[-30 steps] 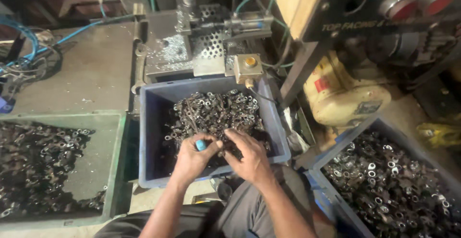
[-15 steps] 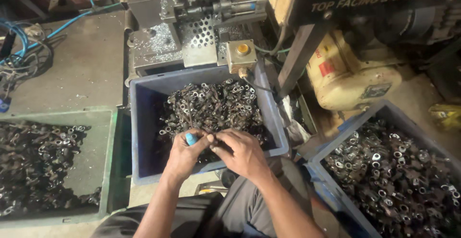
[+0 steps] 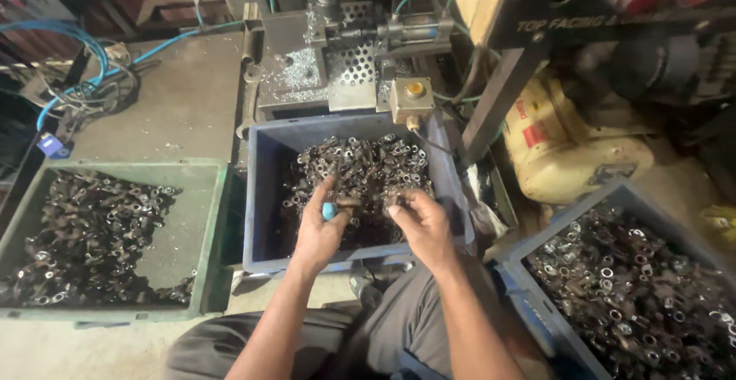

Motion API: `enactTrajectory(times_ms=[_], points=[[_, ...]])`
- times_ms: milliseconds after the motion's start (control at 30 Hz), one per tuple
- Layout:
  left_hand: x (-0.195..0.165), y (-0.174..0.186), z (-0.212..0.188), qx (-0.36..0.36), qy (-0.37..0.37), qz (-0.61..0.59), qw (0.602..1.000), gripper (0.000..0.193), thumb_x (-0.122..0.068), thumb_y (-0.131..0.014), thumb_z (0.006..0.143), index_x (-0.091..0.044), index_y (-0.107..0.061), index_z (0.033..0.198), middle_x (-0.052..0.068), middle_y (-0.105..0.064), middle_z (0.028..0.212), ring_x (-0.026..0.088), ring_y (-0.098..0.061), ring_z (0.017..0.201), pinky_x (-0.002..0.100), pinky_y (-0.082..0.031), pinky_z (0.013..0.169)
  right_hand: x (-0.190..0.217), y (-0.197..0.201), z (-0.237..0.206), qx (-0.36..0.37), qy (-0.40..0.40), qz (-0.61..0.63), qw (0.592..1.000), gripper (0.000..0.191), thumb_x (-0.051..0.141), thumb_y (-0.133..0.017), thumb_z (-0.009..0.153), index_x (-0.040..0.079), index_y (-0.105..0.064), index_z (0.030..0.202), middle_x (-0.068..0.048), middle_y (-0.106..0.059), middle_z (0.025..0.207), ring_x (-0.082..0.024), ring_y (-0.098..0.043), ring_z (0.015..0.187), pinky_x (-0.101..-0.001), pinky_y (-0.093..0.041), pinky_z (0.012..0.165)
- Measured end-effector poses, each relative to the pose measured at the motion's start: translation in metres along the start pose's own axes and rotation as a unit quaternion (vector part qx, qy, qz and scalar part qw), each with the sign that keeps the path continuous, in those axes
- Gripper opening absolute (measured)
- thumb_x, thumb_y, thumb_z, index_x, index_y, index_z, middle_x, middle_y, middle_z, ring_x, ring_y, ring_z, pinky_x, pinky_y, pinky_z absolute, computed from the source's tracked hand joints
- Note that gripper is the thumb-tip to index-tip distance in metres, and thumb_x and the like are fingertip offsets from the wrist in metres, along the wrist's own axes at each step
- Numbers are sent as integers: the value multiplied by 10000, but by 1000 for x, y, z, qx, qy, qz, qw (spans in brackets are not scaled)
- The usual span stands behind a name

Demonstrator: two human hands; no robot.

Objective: The person sits at a top facing and chamfering machine, picks small metal fittings one at a time from a blue bin, seats each into the machine fixture, and operates the machine. Finished parts are moved by hand into a nearby bin, and the cycle repeats continuously.

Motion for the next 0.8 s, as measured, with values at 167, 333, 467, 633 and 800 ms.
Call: enactTrajectory(times_ms=[167,333,467,633,800], points=[[-16,11,9,-17,29,74,997,384,-94,-724,845,-60,-729,1228,58,-733,816,127,-632,689,285,-511,642,-15,13,3,-10,-22,47,999,282,30,-696,938,6,-680,1218,-25,-735,1023,-80,-674,903,-212,-537,770],[-85,42,56,-51,-137,197,969,203,-196,-754,881,-73,-785,1040,98,-762,805,200,-702,635,334,-545,605,-16,6,5,22,-5,98,995,251,-16,-703,936,-4,-672,1185,-41,-718,1060,-92,-663,950,-250,-559,806],[-157,58,103,-105,-333,406,844,179,-223,-781,919,-57,-743,974,203,-700,744,385,-694,662,461,-556,624,-13,4,5,34,-29,115,992,281,4,-660,948,24,-650,1228,-43,-720,1062,-101,-684,953,-274,-585,809],[-199,54,152,-106,-308,555,766,160,-218,-742,882,-145,-797,1013,203,-705,734,407,-699,682,493,-566,642,-9,6,4,38,-11,141,989,207,6,-663,971,3,-621,1174,-76,-736,1059,-126,-693,949,-292,-595,811],[-209,30,174,-57,-260,628,731,173,-189,-723,822,-183,-814,969,197,-727,800,391,-723,748,480,-580,689,-12,5,5,50,-24,154,987,157,14,-667,966,6,-631,1119,-82,-751,1043,-127,-698,914,-286,-590,817]])
Point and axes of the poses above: each hand's wrist, its own z-axis towards the middle knuckle, its own y-axis out of the back of the hand, x = y × z, the point moved 6 cm from there along z, towards the middle knuckle
